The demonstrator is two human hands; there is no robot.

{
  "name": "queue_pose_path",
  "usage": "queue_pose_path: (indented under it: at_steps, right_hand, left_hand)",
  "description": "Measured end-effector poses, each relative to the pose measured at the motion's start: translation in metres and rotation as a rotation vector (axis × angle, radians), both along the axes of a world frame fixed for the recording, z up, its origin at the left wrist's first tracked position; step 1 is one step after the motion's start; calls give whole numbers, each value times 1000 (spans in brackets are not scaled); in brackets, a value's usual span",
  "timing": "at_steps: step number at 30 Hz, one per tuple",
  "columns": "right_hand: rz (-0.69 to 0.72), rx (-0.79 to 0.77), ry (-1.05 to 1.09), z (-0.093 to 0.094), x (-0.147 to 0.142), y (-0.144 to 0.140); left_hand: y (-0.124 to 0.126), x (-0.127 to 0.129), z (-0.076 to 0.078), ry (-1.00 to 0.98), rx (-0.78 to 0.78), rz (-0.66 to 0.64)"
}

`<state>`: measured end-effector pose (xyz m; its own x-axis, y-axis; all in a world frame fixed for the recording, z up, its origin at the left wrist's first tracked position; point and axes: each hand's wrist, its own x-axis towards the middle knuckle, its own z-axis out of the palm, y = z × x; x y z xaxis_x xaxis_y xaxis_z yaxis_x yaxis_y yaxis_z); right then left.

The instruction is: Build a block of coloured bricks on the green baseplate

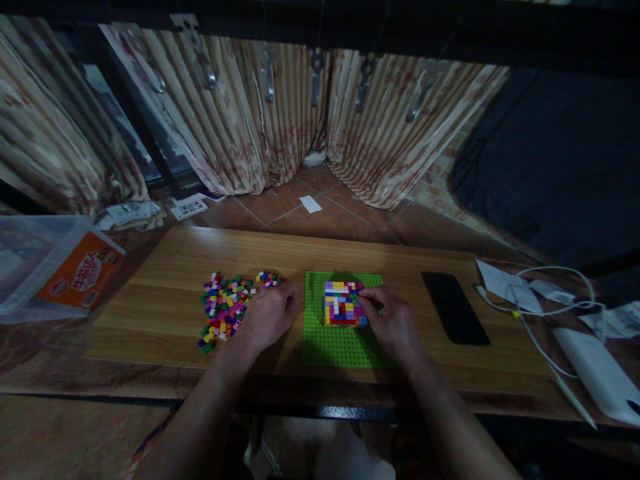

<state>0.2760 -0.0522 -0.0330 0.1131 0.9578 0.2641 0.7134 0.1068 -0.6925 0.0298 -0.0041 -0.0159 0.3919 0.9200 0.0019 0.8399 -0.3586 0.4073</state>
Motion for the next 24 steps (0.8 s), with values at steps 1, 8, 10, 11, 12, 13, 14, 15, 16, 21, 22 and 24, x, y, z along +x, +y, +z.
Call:
queue_pose_path:
  at_steps: [1, 8, 10, 11, 12, 13, 14, 15, 16, 21, 22, 24]
  right_hand:
    - [1, 11, -24, 1, -1, -1]
    - [15, 21, -22, 4, -1, -2]
    - [19, 14, -10, 5, -1, -2]
    - [24, 3, 1, 4, 0, -2]
    - [28, -12, 19, 4, 0, -1]
    - [31, -30, 43, 3, 1, -1]
    - [29, -50, 72, 2, 2, 0]
    - [21, -70, 109, 0, 2, 1]
    - [7, -90, 156, -1, 2, 3]
    - [-107, -164, 518, -7, 1, 13]
    - [-127, -173, 592, -8, 0, 14]
    - [-150, -201, 707, -9, 0, 17]
  left_hand:
    - [0, 0, 0, -1, -1, 0]
    - [0, 3, 3, -14, -9, 3]
    - [-1, 4, 5, -5, -19, 5]
    - [-1, 4, 6, -2, -22, 4]
    - [-2, 4, 7, 2, -25, 5]
    - [-2, 4, 7, 5, -27, 5]
    - [-2, 4, 8, 8, -28, 6]
    - [-2, 4, 8, 9, -28, 7]
    - [-3, 4, 8, 8, -28, 6]
    - [-3, 4, 7, -20, -27, 0]
    - [-3, 4, 8, -21, -29, 0]
    - [-3, 4, 8, -13, -32, -1]
